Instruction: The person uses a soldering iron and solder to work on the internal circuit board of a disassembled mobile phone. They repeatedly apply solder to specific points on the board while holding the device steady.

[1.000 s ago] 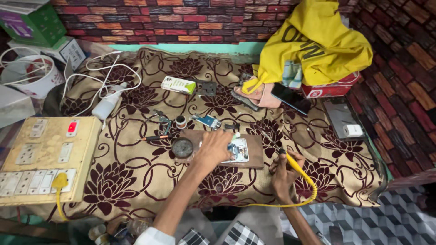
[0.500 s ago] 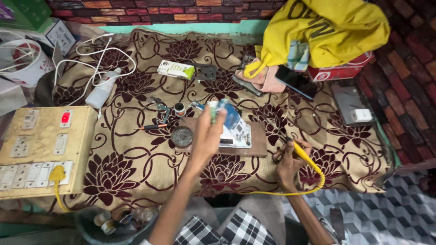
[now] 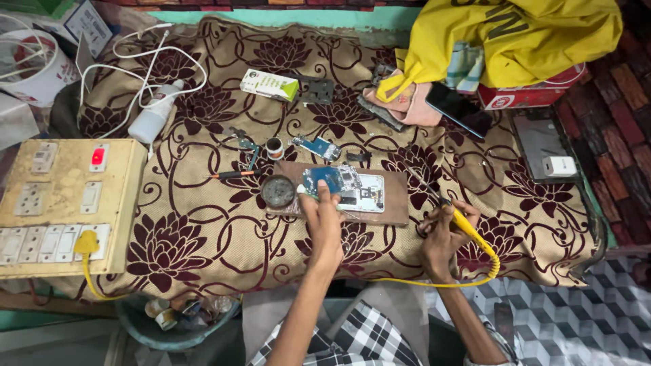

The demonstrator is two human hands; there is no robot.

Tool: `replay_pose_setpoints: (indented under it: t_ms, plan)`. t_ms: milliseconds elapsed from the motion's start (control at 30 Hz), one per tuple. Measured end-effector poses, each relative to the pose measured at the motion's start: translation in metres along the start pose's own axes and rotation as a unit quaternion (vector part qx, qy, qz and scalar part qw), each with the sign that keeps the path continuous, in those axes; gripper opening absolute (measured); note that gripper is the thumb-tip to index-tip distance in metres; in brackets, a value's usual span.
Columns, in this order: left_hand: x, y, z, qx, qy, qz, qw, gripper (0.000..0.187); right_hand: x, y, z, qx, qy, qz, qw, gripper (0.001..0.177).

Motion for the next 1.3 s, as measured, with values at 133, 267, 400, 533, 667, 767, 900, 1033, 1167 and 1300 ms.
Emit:
replay_pose_setpoints:
  t_ms: [133,267,400,533,667,767,900,1033,1167,1300]
  plan:
    - [-0.002,0.019,-0.004,0.065,0.041,0.023,0.997,0.053,-0.004,-0.001,0.001,-0.051,0.076,-0.093,0.991,0.033]
    - [-0.009,0.043,0.001,0.314,-0.129,0.024,0.94,0.067,-0.013,0.006,0.009,-0.044,0.064,-0.105,0.991,0.032]
    - [-0.007,0.046,0.012,0.571,-0.26,0.069,0.775,0.074,-0.012,0.007,0.015,-0.04,0.051,-0.08,0.995,0.032]
    - [-0.012,0.051,0.01,0.363,-0.151,-0.022,0.919,0.051,-0.013,0.008,0.014,-0.018,0.077,-0.081,0.994,0.035]
    - [-0.037,0.047,0.032,0.356,-0.163,-0.011,0.92,0.05,-0.01,0.007,0.014,-0.023,0.075,-0.075,0.994,0.037]
    - [-0.038,0.042,0.048,0.366,-0.15,-0.011,0.918,0.05,-0.011,0.008,0.013,-0.02,0.057,-0.078,0.995,0.038]
    - [-0.041,0.03,0.069,0.365,-0.165,-0.026,0.916,0.05,-0.011,0.007,0.01,-0.02,0.061,-0.073,0.995,0.037]
    - [-0.047,0.021,0.081,0.565,-0.052,-0.092,0.818,0.061,-0.012,0.004,0.007,-0.05,0.052,-0.073,0.995,0.032]
    - [-0.049,0.023,0.093,0.689,-0.064,-0.127,0.711,0.051,-0.013,0.001,0.003,-0.05,0.061,-0.082,0.994,0.03]
    - [-0.041,0.027,0.091,0.78,-0.085,-0.144,0.604,0.039,-0.01,-0.001,0.0,-0.058,0.075,-0.085,0.992,0.03]
Point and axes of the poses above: each hand's wrist, its own x-axis towards the middle knuckle, its own y-axis out of the back of the hand, z = x × y, the point moved 5 cm from there along x, towards the middle knuckle, and after that the axes turned 15 degrees about -z, right-handed, at the moved point
